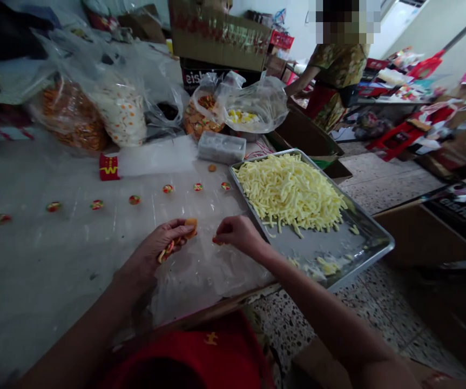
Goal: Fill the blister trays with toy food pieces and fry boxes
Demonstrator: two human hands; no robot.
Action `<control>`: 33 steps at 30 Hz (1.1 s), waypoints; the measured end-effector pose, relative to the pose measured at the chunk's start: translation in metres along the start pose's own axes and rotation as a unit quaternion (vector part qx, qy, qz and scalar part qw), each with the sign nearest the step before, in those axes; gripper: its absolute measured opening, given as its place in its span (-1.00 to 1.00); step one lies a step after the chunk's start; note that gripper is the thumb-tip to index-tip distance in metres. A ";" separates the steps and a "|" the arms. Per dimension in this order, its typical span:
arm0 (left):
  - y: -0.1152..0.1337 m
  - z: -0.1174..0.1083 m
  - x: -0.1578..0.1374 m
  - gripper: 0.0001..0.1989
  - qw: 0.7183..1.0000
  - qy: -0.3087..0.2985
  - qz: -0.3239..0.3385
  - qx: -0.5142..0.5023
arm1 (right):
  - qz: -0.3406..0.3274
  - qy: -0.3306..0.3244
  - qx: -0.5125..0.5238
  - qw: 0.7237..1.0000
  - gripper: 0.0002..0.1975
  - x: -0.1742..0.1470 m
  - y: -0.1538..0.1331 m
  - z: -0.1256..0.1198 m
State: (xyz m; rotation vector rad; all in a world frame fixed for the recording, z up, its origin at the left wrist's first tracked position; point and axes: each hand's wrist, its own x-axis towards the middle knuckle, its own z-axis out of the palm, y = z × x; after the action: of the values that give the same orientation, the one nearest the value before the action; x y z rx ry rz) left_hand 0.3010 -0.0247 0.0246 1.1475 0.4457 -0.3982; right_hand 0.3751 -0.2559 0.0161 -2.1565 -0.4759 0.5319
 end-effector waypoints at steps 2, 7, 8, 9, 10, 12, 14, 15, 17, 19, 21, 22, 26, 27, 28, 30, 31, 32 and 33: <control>-0.005 0.002 -0.008 -0.61 1.000 0.010 0.005 0.003 | -0.008 0.048 -0.089 0.995 -0.93 -0.006 0.004 0.014; -0.016 0.002 -0.017 -0.57 0.998 0.031 0.029 0.044 | -0.023 0.114 -0.122 0.986 -0.79 -0.004 -0.008 0.018; -0.017 0.002 -0.016 -0.57 0.997 0.035 0.040 0.053 | -0.031 0.108 -0.078 0.991 -0.74 -0.003 -0.013 0.016; -0.018 0.002 -0.016 -0.57 0.996 0.036 0.052 0.063 | -0.039 0.089 -0.025 0.995 -0.69 -0.001 -0.019 0.014; -0.018 0.002 -0.015 -0.58 0.995 0.036 0.064 0.075 | -0.047 0.060 0.028 0.997 -0.65 0.002 -0.025 0.013; -0.015 0.004 -0.016 -0.60 0.991 0.029 0.080 0.103 | -0.052 -0.008 0.117 0.992 -0.61 0.007 -0.038 0.015; -0.009 0.003 -0.021 -0.64 0.988 0.026 0.088 0.125 | -0.039 -0.039 0.187 0.981 -0.62 0.012 -0.047 0.021; -0.005 0.001 -0.025 -0.67 0.988 0.029 0.085 0.128 | -0.033 -0.037 0.212 0.976 -0.63 0.013 -0.049 0.025; 0.001 -0.009 -0.035 -0.70 0.991 0.047 0.070 0.108 | -0.034 -0.005 0.206 0.978 -0.68 0.012 -0.048 0.034; 0.004 -0.025 -0.046 -0.69 0.993 0.081 0.056 0.070 | -0.074 0.041 0.124 0.989 -0.79 0.006 -0.042 0.045; 0.004 -0.041 -0.055 -0.65 0.991 0.116 0.051 0.032 | -0.158 0.061 0.008 0.986 -0.94 -0.003 -0.035 0.058; 0.003 -0.047 -0.057 -0.63 0.990 0.127 0.051 0.018 | -0.206 0.058 -0.047 0.976 -0.96 -0.008 -0.032 0.064; -0.004 -0.059 -0.059 -0.56 0.990 0.122 0.062 -0.006 | -0.327 0.018 -0.272 0.905 -0.85 -0.015 -0.032 0.086; -0.007 -0.060 -0.059 -0.56 0.991 0.120 0.067 -0.007 | -0.335 0.006 -0.320 0.886 -0.85 -0.014 -0.033 0.089; -0.009 -0.061 -0.058 -0.57 0.990 0.119 0.072 -0.008 | -0.338 -0.010 -0.353 0.872 -0.84 -0.014 -0.035 0.090; -0.013 -0.061 -0.058 -0.57 0.988 0.128 0.082 -0.013 | -0.331 -0.038 -0.360 0.872 -0.79 -0.012 -0.041 0.091; -0.014 -0.061 -0.059 -0.57 0.987 0.136 0.086 -0.015 | -0.318 -0.033 -0.326 0.890 -0.75 -0.011 -0.045 0.091; -0.015 -0.061 -0.059 -0.58 0.985 0.144 0.089 -0.016 | -0.296 -0.015 -0.267 0.917 -0.72 -0.010 -0.050 0.091; -0.016 -0.060 -0.060 -0.58 0.985 0.148 0.092 -0.016 | -0.265 0.007 -0.187 0.946 -0.71 -0.008 -0.055 0.091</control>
State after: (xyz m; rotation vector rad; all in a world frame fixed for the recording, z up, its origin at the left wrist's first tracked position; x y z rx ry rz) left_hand 0.2340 0.0300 0.0238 1.2095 0.5962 -0.0579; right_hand 0.3127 -0.1698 0.0115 -2.2459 -1.1827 0.1284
